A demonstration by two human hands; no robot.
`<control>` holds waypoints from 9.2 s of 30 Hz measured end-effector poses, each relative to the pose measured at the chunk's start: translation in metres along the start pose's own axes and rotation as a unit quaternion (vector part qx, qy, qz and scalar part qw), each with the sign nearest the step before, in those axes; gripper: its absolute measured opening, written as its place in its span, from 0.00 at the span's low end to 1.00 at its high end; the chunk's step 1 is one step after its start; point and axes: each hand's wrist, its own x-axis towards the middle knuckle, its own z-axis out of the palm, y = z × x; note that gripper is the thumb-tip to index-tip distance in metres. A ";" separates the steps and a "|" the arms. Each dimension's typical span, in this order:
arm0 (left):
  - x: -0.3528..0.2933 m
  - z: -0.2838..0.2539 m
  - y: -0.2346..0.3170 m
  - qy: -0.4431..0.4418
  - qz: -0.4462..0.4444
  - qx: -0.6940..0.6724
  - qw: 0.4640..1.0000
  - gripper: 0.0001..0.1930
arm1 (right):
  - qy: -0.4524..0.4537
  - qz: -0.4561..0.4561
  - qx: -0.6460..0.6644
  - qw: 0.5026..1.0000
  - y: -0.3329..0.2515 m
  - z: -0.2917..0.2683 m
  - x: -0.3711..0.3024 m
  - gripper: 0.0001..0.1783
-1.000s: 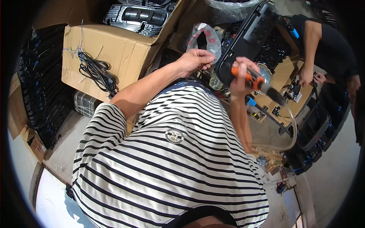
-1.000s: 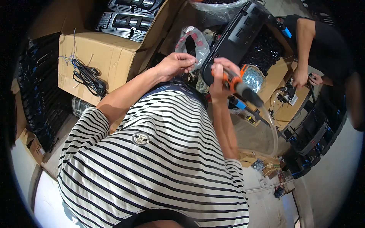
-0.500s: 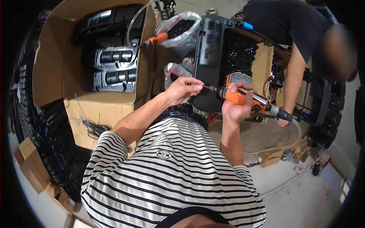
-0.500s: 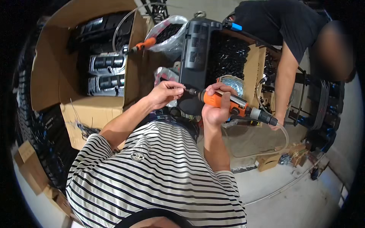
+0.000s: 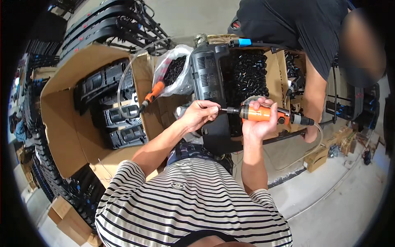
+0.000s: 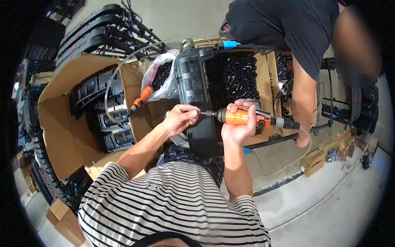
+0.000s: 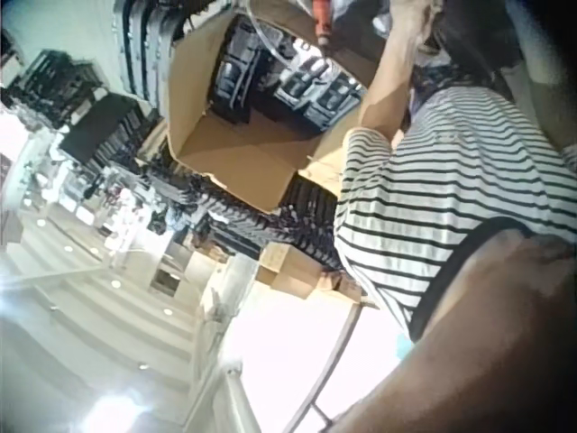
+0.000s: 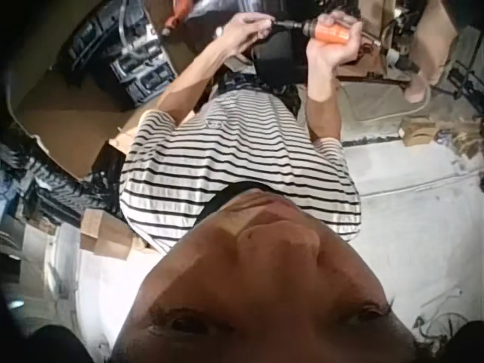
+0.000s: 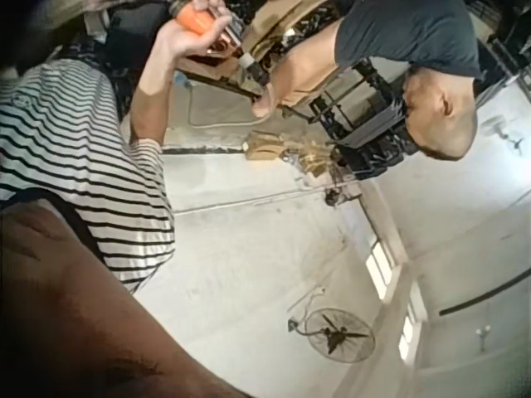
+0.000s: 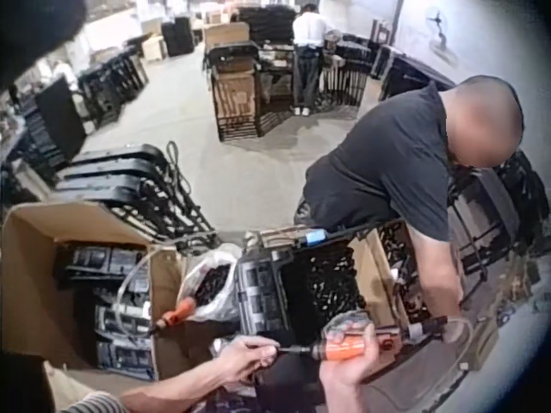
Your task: Assemble plastic electronic housing components using a power screwdriver at a manual workstation.
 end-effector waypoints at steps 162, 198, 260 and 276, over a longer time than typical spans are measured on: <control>-0.023 -0.125 -0.007 0.272 0.060 -0.130 0.952 0.12 | -0.312 -0.149 -0.280 0.895 0.178 0.112 0.062 0.03; 0.037 -0.250 -0.201 0.166 -0.100 0.632 0.751 0.13 | -0.234 -0.064 -0.255 0.936 -0.008 0.047 -0.052 0.10; 0.252 0.056 -0.197 0.006 0.080 0.845 0.528 0.10 | 0.320 -0.164 -0.247 0.900 -0.175 -0.264 -0.216 0.06; 0.046 0.194 -0.164 -0.207 -0.108 0.378 0.896 0.07 | 0.087 -0.075 -0.379 0.918 -0.159 -0.202 -0.115 0.09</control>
